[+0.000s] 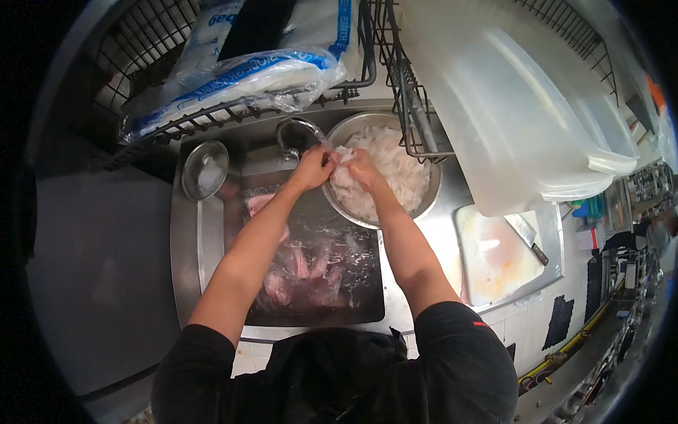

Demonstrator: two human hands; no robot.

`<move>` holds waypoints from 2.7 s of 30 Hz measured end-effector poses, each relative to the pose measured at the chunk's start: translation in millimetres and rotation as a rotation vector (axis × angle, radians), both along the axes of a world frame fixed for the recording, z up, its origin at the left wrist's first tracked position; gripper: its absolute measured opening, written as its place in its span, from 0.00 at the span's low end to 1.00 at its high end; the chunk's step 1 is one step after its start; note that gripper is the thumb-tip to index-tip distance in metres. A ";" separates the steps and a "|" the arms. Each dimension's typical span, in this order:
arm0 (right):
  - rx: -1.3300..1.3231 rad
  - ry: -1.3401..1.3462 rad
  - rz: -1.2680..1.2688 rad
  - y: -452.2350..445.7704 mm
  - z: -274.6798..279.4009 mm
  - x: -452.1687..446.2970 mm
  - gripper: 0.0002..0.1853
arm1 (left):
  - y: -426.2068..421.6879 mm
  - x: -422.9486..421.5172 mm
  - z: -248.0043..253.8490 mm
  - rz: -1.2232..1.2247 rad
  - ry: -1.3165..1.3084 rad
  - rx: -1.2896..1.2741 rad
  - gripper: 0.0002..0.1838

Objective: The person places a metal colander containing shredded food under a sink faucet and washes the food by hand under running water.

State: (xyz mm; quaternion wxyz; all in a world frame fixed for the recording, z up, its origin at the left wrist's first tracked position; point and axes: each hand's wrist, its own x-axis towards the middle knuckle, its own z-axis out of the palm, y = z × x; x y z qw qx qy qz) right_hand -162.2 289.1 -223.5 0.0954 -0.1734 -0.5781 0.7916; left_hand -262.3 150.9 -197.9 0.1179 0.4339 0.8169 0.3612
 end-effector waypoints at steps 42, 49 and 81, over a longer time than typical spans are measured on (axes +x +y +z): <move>1.492 -0.066 -0.129 -29.8 1.3 11.1 0.21 | 28.4 5.1 12.5 0.187 -0.014 -0.385 0.17; 1.508 -0.268 0.420 13.6 50.4 47.9 0.25 | 22.8 22.4 22.6 0.308 -0.019 -0.258 0.18; 1.861 -0.841 0.576 99.4 -99.4 73.0 0.26 | -128.4 114.6 -322.2 0.235 -0.352 -0.603 0.17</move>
